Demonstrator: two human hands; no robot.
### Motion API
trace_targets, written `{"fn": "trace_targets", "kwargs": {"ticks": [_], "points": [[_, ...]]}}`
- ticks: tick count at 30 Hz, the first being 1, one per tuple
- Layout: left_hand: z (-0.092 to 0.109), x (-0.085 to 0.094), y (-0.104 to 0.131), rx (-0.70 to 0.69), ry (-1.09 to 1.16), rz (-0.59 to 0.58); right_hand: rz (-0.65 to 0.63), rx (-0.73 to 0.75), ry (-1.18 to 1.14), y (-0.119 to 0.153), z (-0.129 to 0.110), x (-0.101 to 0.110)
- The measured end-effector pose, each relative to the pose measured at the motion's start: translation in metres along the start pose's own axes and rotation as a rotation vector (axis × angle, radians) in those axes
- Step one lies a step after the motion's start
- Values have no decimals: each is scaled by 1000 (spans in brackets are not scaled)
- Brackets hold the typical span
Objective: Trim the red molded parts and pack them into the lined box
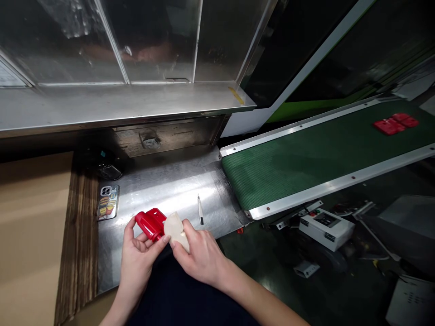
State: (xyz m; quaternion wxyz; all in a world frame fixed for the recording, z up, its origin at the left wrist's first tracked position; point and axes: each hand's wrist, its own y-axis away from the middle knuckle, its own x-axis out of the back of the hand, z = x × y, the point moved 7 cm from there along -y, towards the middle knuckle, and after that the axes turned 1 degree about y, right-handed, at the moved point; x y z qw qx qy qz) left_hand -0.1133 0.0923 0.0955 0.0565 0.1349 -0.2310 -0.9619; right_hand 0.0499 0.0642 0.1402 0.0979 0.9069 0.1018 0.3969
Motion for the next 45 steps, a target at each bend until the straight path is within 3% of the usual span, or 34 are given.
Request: {"fn": "trace_targets", "kwargs": {"ticks": [12,34,45], "points": [[0,0,1,18,-25,13,65,-68,32,0,8,-2],[-5,-1,-2,1,-22,-3,21,-41,16,2,6,-1],[-7,-4,-4,30,-30,-35,53,-91,9,-2,17,0]]}}
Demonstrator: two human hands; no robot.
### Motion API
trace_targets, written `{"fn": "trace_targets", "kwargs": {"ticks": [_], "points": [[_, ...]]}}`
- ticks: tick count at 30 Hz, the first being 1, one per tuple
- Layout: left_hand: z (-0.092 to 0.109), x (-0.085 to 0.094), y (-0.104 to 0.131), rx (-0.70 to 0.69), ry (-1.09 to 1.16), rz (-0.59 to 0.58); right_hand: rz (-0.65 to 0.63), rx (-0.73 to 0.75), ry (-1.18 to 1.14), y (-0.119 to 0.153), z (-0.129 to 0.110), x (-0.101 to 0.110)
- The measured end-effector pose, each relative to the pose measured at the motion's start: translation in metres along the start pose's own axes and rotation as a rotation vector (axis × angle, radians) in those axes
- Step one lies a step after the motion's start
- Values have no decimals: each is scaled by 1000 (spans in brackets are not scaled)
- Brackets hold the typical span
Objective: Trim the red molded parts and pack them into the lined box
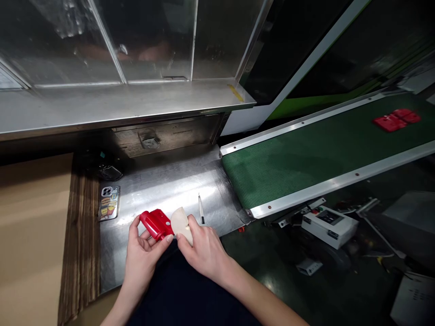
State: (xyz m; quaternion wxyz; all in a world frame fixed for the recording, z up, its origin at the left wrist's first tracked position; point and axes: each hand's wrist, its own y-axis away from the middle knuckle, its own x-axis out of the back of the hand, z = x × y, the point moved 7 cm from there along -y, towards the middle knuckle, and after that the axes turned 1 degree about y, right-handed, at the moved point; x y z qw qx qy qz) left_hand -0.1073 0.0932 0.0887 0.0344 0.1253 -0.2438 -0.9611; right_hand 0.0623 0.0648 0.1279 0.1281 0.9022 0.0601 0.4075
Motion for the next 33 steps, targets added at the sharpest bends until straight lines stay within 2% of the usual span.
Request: {"fn": "trace_targets", "kwargs": {"ticks": [8,17,27,29,33], "points": [[1,-4,-2,4,-19,6,-26,51,-33,0,-4,-1],[5,-11,-5,18,-51,21,-10,-7,-13,-6,1,4],[2,-9,-8,-14,-54,-19,-62,89,-103,-9,-3,5],[2,-7,-8,-15,-47,-14,-44,54,-41,-11,3,4],[-1,-7,-5,15,30,-44,54,-118,121,-15,25,8]]}}
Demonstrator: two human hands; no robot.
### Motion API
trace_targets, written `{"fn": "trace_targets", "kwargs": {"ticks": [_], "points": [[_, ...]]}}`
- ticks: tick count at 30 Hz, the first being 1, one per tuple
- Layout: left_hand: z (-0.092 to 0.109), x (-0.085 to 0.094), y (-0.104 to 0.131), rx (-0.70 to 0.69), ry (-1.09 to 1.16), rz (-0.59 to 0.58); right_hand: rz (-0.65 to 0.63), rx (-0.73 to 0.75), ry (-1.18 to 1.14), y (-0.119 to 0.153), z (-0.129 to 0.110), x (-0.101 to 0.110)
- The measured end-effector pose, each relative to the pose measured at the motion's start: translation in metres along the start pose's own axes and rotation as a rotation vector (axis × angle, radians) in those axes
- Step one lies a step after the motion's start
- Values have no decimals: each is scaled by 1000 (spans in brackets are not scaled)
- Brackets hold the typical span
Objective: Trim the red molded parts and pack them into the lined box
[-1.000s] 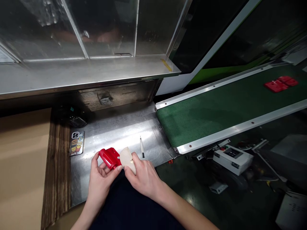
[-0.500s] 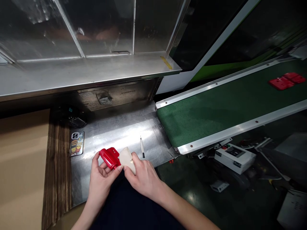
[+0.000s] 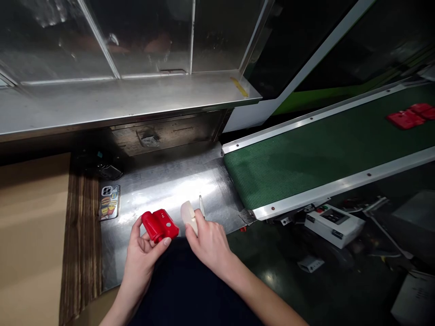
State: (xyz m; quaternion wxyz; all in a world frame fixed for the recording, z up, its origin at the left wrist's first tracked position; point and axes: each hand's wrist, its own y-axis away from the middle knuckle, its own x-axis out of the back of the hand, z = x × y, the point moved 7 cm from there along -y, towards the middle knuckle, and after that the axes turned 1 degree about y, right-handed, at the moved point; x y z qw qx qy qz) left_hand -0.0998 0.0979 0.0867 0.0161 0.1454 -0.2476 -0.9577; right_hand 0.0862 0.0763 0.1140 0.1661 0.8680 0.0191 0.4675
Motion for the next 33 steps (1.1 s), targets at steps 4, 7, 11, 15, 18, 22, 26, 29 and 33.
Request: {"fn": "trace_targets", "kwargs": {"ticks": [4,7,11,15,18,22,26,29,33], "points": [[-7,-4,3,83,95,-59,12,-18,-201,3,6,5],[-10,-7,6,127,178,-96,8,-25,-413,7,5,11],[-8,-10,8,136,196,-129,16,-8,-531,11,0,19],[-8,-7,8,149,209,-137,-89,79,-559,8,-6,9],[-11,2,7,150,217,-108,-129,-79,-460,-4,17,-12],[-15,10,5,126,163,-130,-234,-223,-399,-24,60,-60],[-20,10,3,47,24,-159,-394,-349,-468,-40,94,-122],[-18,4,6,-89,-193,-202,-467,-452,-606,-53,103,-160],[-14,1,12,-265,-409,-208,-459,-534,-797,-68,105,-182]]}}
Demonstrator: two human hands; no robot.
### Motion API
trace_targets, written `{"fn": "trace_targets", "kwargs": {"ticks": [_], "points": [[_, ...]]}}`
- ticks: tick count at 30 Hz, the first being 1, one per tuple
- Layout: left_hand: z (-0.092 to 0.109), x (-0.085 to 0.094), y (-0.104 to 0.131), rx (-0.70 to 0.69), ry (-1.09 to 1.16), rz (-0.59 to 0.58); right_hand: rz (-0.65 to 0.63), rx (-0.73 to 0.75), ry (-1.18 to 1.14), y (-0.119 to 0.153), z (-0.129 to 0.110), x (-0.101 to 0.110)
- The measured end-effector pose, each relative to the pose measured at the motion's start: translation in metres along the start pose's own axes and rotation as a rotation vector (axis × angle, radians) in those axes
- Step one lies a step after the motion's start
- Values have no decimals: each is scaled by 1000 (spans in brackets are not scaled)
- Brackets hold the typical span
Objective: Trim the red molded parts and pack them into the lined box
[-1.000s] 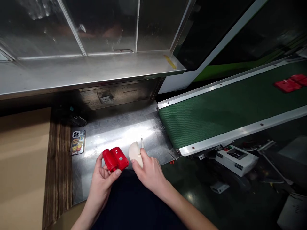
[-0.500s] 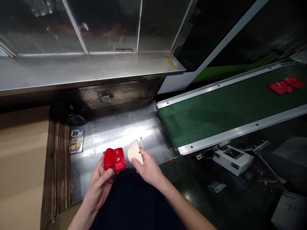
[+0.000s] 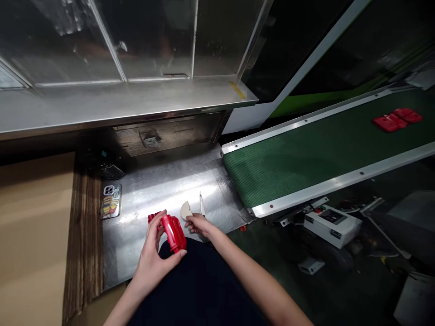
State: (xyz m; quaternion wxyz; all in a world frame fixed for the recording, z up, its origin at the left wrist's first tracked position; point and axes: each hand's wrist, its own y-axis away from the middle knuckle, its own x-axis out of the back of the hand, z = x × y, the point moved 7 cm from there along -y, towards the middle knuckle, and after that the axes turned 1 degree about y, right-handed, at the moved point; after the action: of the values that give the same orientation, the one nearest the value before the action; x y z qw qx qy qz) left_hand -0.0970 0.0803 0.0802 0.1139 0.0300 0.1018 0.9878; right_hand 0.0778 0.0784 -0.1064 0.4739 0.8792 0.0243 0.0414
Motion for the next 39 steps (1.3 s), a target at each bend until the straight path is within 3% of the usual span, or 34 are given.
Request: {"fn": "trace_targets", "kwargs": {"ticks": [4,9,15,18,21,26,31,35,39], "points": [[-11,4,-2,15,-144,-53,-25,-18,-88,-5,7,-2],[-20,13,-12,-28,-270,-86,-104,-81,-36,4,23,-3],[-35,0,-12,-17,-80,-243,-328,131,-220,42,-7,-10],[-56,-7,-14,107,72,-343,-425,202,-337,54,-20,-15],[-83,-9,-20,210,144,-391,-441,191,-365,51,-15,-18],[-120,-7,-25,305,213,-360,-375,135,-311,35,4,-21],[-150,0,-24,351,287,-211,-232,83,-145,23,25,-13],[-164,12,-19,404,424,-102,-50,8,59,26,68,19],[-157,16,-5,464,659,-142,124,-143,227,42,133,73]]}}
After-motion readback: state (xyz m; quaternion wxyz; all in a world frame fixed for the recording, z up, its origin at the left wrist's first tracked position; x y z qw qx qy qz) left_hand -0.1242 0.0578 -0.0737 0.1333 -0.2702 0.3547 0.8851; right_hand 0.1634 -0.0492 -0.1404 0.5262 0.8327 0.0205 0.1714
